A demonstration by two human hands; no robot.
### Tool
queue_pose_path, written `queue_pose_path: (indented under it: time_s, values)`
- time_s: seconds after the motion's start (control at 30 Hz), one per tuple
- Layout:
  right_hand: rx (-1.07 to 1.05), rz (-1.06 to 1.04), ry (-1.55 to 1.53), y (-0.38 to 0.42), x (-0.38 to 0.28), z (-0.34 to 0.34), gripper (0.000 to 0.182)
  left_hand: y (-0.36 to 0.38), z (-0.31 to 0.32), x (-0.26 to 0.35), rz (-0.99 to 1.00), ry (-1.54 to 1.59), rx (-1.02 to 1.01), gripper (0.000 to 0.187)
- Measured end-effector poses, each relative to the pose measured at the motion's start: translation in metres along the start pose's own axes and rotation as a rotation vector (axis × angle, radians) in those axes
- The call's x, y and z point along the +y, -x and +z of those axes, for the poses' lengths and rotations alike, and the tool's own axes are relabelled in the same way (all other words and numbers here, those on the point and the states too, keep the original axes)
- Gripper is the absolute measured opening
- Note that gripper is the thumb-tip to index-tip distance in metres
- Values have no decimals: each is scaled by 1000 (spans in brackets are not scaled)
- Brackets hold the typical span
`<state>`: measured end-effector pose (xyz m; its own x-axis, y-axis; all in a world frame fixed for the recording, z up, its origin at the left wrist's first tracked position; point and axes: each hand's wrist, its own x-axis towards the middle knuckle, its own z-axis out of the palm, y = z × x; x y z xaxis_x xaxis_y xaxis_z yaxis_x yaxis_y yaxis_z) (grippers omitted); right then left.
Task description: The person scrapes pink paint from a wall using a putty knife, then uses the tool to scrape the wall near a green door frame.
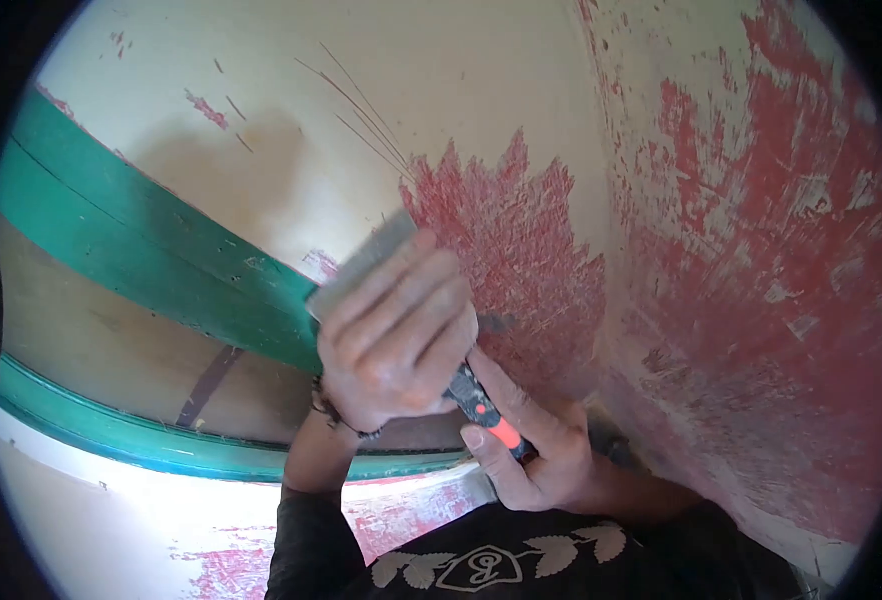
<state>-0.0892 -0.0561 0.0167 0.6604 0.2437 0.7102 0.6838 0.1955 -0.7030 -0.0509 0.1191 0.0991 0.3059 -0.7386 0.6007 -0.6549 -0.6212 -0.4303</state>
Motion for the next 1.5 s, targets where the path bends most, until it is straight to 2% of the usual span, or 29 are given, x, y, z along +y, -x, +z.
queue_pose_path:
  time_s: [0.1, 0.23, 0.33, 0.43, 0.53, 0.63, 0.73, 0.83, 0.97, 1.1, 1.27, 1.37, 1.47, 1.5]
  values:
    - [-2, 23, -35, 5, 0, -1, 53, -15, -9, -1, -50, 1, 4, 29]
    - [-57, 34, 26, 18, 6, -5, 54, 6, 7, 6, -13, -13, -2, 28]
    - [-30, -3, -28, 13, -5, -3, 55, -4, -7, 7, -66, 107, -43, 29]
    - [-43, 69, 19, 21, 6, -3, 54, 5, 7, 6, -4, 29, 20, 32]
    - [0, -3, -34, 12, 0, 4, 52, -4, -5, -1, 6, 59, -9, 32]
    - [0, 23, 35, 15, 3, 7, 51, 4, -2, 4, 3, 18, -20, 28]
    - [45, -64, 56, 11, 7, 11, 51, -1, -5, -3, 8, -29, -37, 25]
    - [-8, 151, 12, 3, -10, 4, 51, -14, -15, -7, -8, -19, -49, 23]
    - [41, -7, 62, 15, 3, 14, 51, 11, 0, 2, -11, 22, 14, 25]
    - [25, 46, 45, 0, -10, 5, 51, -17, -19, -9, -27, 24, -9, 29]
    - [-12, 50, 65, 28, 9, 9, 50, 13, 0, 6, -34, 49, 10, 30]
    - [19, -7, 63, 10, -24, 10, 51, -4, -22, 3, -43, 138, -39, 31]
    - [-43, 57, 108, 8, -42, 1, 54, -6, -29, 6, -97, 167, -79, 33]
    - [-72, 82, 144, 12, -36, 0, 54, 5, -16, 9, -100, 117, -4, 35]
